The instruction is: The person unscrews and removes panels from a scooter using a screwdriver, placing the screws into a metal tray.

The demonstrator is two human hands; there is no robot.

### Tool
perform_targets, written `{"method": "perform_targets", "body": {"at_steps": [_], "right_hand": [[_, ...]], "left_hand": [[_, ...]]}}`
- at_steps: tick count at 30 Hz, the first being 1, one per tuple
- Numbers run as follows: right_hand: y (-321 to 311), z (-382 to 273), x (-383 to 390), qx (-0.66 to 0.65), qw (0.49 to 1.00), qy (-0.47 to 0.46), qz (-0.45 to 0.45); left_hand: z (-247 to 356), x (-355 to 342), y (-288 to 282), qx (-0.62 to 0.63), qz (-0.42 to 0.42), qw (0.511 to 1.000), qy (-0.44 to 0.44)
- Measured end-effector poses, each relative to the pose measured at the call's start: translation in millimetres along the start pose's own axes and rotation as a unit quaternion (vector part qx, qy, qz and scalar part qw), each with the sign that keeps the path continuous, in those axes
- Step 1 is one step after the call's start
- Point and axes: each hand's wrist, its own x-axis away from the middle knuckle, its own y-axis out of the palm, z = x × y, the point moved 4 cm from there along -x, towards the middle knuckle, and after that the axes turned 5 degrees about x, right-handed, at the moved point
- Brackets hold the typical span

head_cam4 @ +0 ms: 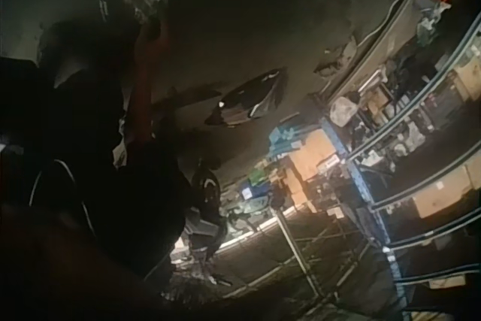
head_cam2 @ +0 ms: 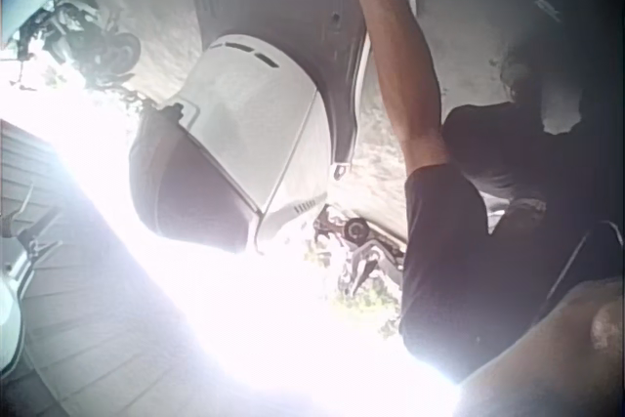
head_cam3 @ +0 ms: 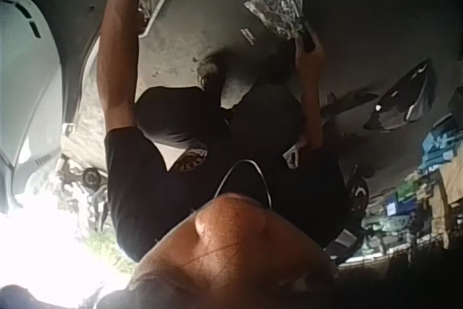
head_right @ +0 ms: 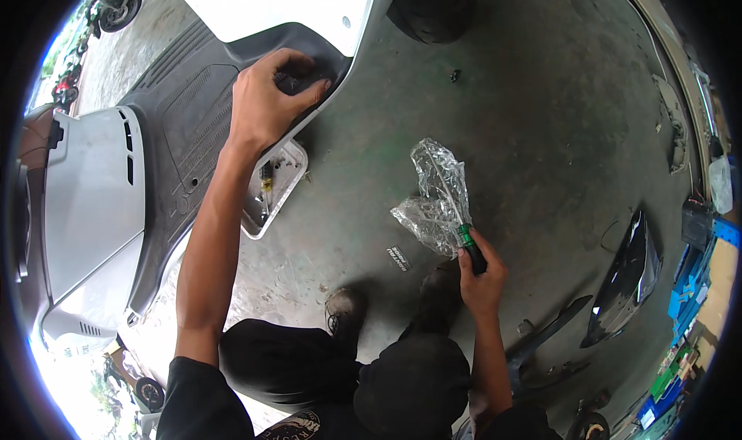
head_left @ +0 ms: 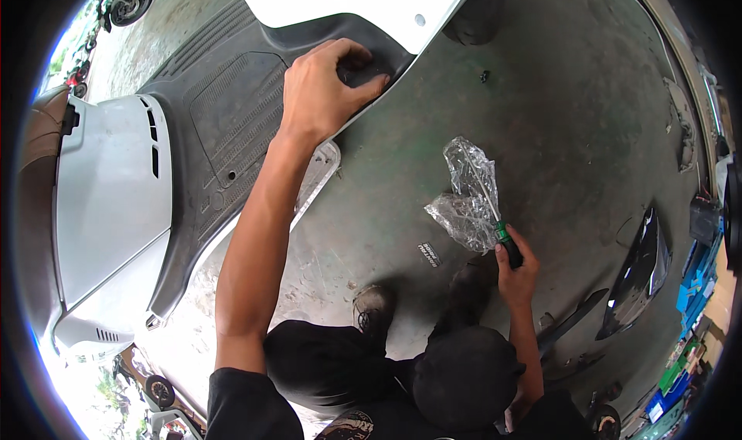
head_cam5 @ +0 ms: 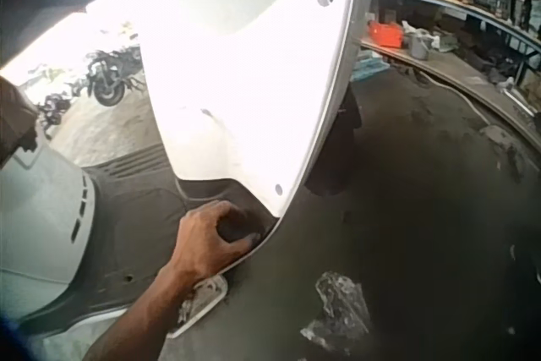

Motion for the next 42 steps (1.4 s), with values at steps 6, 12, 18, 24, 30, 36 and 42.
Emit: {"method": "perform_targets", "body": {"at_steps": [6, 12, 18, 24, 30, 36, 42], "right_hand": [[9.8, -2.2, -0.6, 0.013, 0.999, -0.018, -0.027], [12.7, -7.0, 0.3, 0.005, 0.999, -0.023, -0.034], [4.3, -7.7, -0.1, 0.000, 1.000, -0.009, -0.023], [-0.9, -0.3, 5.1, -0.012, 1.000, -0.009, 0.001], [11.2, -4.0, 4.6, 0.000, 0.998, -0.027, -0.064], [86.2, -82.5, -27.7, 0.035, 0.957, -0.186, -0.220], [182.4, -146.8, -70.9, 0.266, 0.882, -0.251, -0.296]], "left_hand": [[-1.6, -15.4, -0.8, -0.028, -0.092, 0.995, -0.034], [10.7, -17.3, 4.7, -0.059, -0.101, 0.992, -0.056], [20.0, -14.0, 14.1, -0.114, -0.058, 0.991, -0.046], [3.1, -1.6, 6.2, -0.001, -0.033, 0.998, 0.046], [5.3, 2.2, 7.8, -0.019, -0.026, 0.998, 0.059], [7.8, 17.2, -9.4, 0.023, -0.004, 0.999, 0.035], [3.2, 153.5, -0.5, 0.101, -0.056, 0.992, 0.048]]}}
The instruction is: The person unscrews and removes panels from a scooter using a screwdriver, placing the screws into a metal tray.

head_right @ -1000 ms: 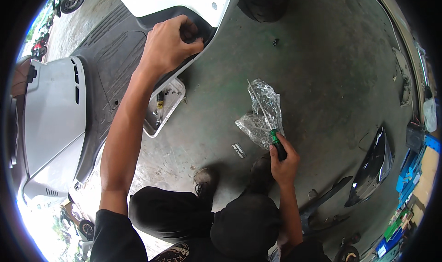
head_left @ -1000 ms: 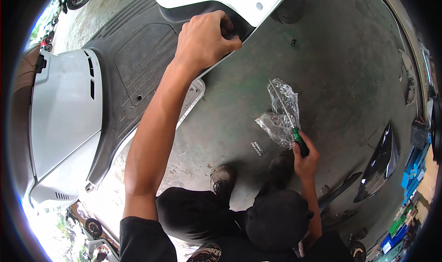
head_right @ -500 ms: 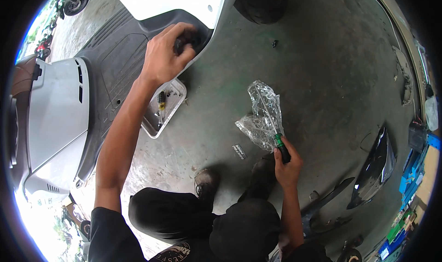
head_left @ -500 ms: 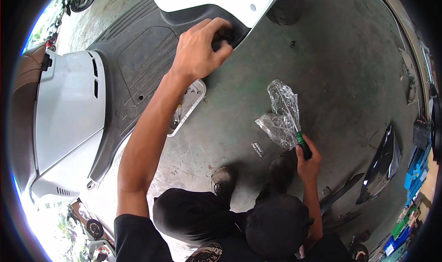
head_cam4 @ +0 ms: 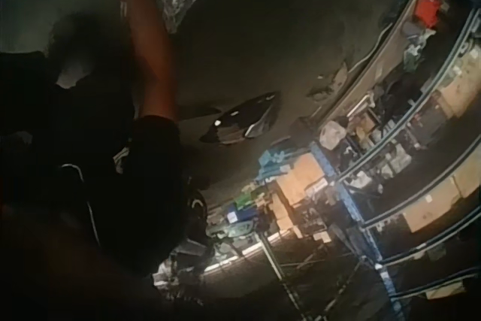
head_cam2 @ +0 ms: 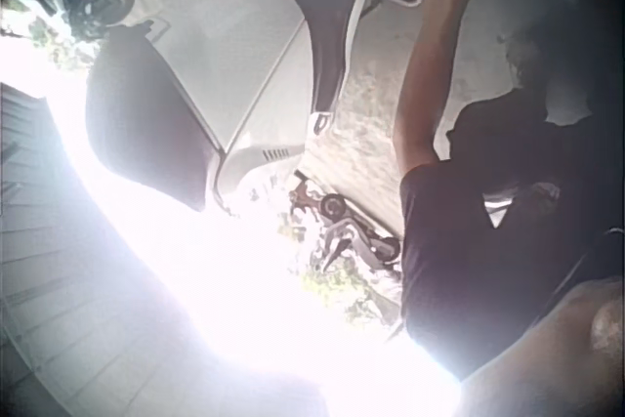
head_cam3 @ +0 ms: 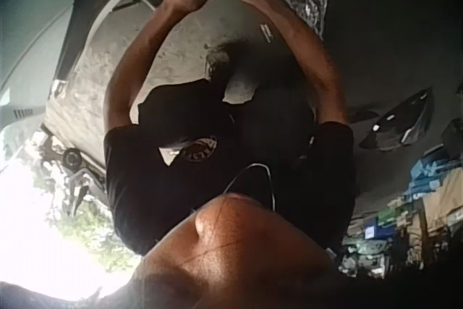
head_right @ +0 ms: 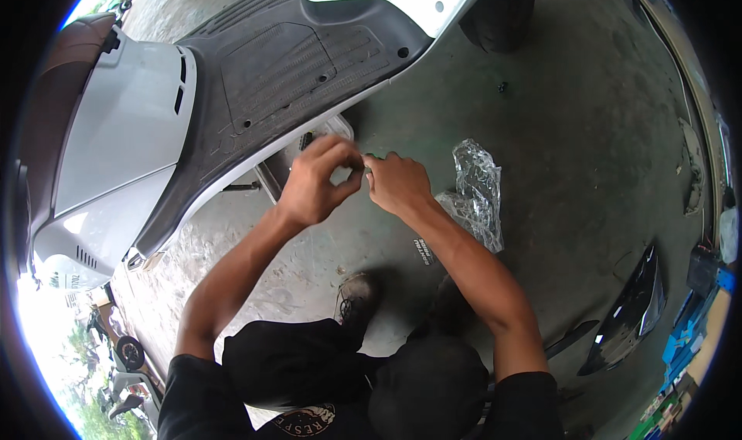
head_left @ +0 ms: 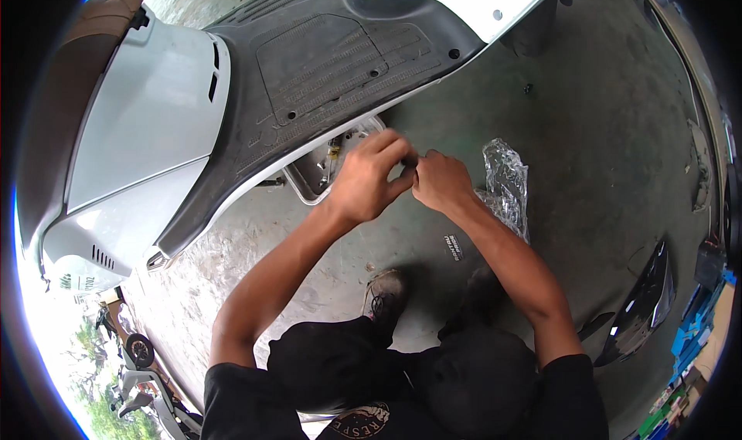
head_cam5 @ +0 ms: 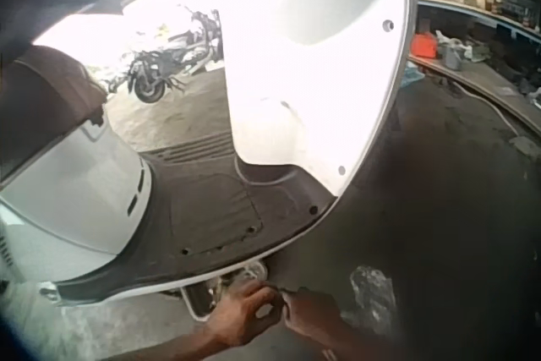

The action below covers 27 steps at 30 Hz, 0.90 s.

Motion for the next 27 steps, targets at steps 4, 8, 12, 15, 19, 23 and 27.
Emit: {"method": "perform_targets", "body": {"at_steps": [4, 8, 12, 15, 19, 23, 27], "right_hand": [[-33.4, -21.4, -11.0, 0.017, 0.999, 0.038, -0.036], [-55.2, -29.8, -6.8, 0.054, 0.995, 0.059, -0.062], [-67.4, -30.7, 9.9, 0.107, 0.983, 0.070, -0.132], [-84.8, -27.2, 37.4, 0.133, 0.974, 0.092, -0.159], [-121.6, -24.5, 63.6, 0.161, 0.969, 0.107, -0.156], [-216.6, -54.5, 86.6, 0.090, 0.994, 0.068, 0.000], [-303.0, -81.9, 108.0, 0.009, 0.965, -0.088, 0.249]], "left_hand": [[-95.5, 96.1, -14.0, 0.007, 0.054, 0.974, -0.220], [-188.6, 158.1, -6.9, -0.052, 0.099, 0.935, -0.336], [-213.1, 167.4, 36.6, -0.036, 0.078, 0.920, -0.383], [-196.6, 157.5, 59.2, 0.034, 0.031, 0.923, -0.381], [-184.5, 137.6, 95.7, 0.165, -0.082, 0.909, -0.373], [-103.8, 85.9, 56.3, 0.059, -0.091, 0.984, -0.141], [12.9, 2.6, -23.1, 0.165, -0.034, 0.986, 0.002]]}}
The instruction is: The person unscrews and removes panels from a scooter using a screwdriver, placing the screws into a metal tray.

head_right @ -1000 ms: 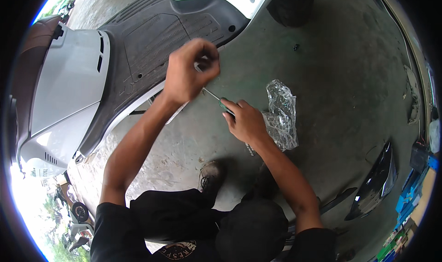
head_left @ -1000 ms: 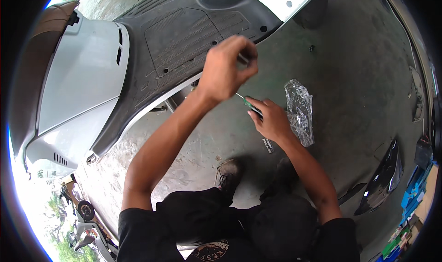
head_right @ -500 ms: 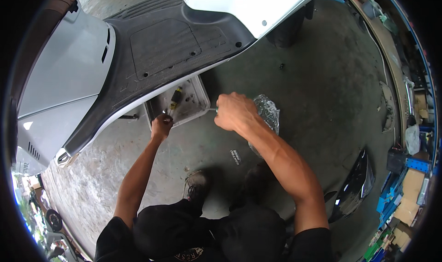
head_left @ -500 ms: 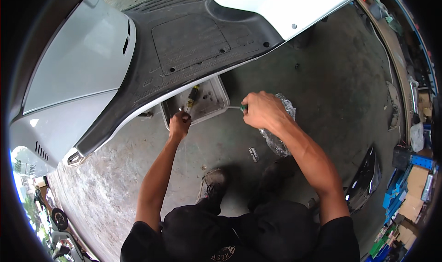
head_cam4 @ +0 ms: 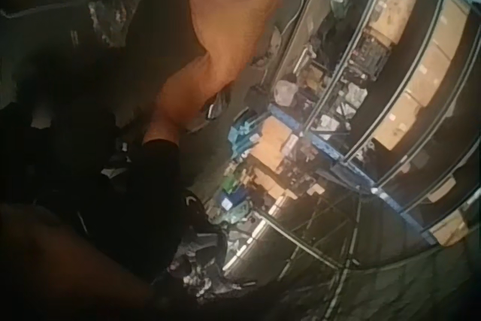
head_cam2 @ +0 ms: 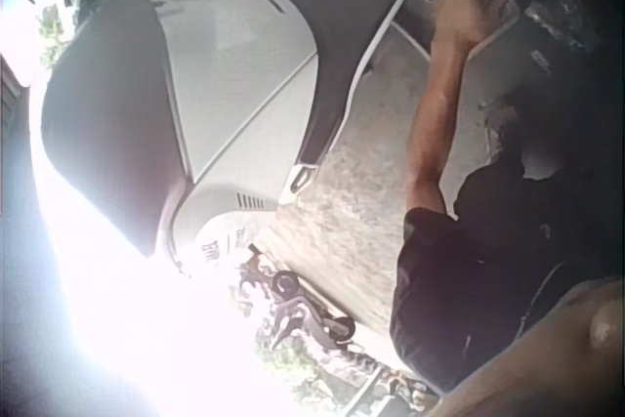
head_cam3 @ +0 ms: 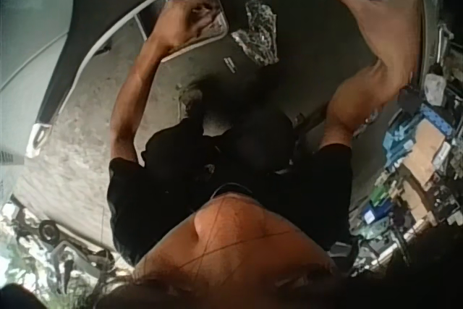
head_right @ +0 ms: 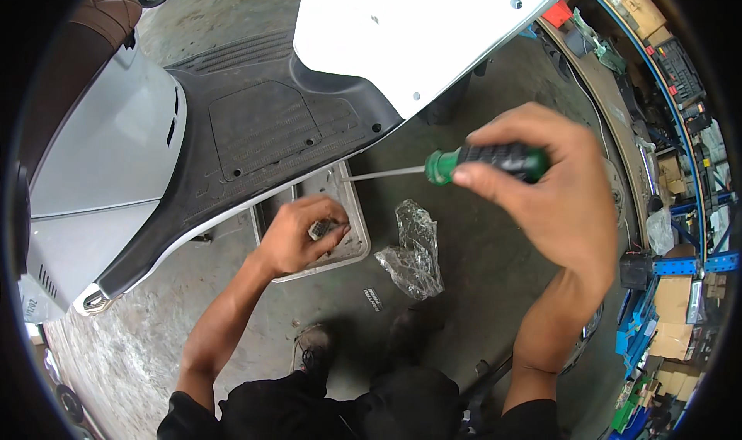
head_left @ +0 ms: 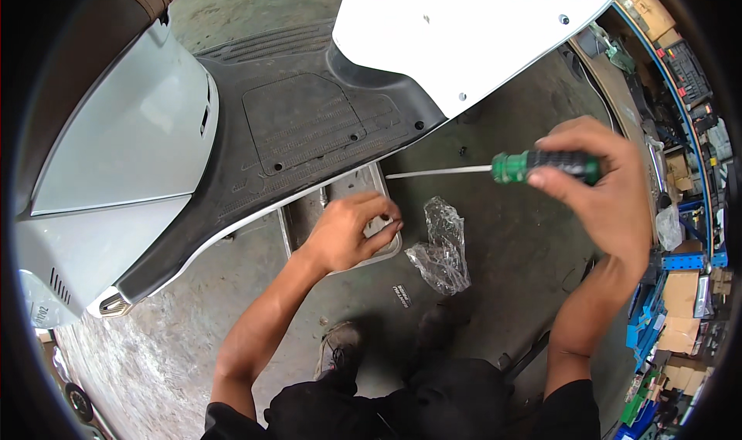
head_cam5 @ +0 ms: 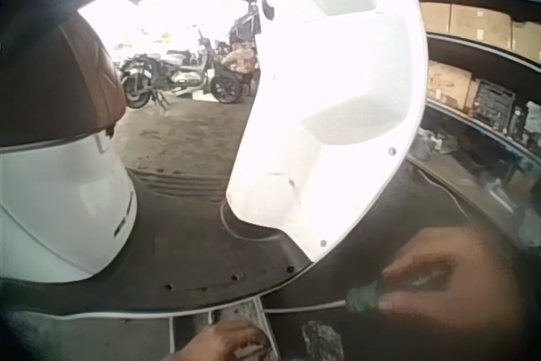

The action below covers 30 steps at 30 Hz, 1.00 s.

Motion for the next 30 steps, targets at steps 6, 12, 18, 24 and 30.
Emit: {"method": "perform_targets", "body": {"at_steps": [6, 12, 18, 24, 30], "right_hand": [[-28.0, -17.5, -68.5, -0.166, 0.934, -0.089, 0.305], [6.6, -5.5, -110.1, -0.352, 0.885, -0.147, 0.266], [33.1, 14.4, -122.3, -0.418, 0.863, -0.136, 0.250], [40.9, 24.4, -125.5, -0.369, 0.888, -0.109, 0.253], [51.6, 33.0, -126.1, -0.360, 0.896, -0.107, 0.236]], "left_hand": [[21.8, -111.3, -41.0, 0.013, 0.030, 0.998, 0.047], [-28.4, -133.7, -16.2, 0.179, -0.028, 0.983, 0.023], [-43.9, -133.1, -20.8, 0.086, 0.016, 0.996, 0.029], [-26.2, -133.7, -16.5, -0.053, 0.019, 0.996, 0.063], [-27.5, -134.9, -14.6, -0.062, 0.013, 0.997, 0.034]]}}
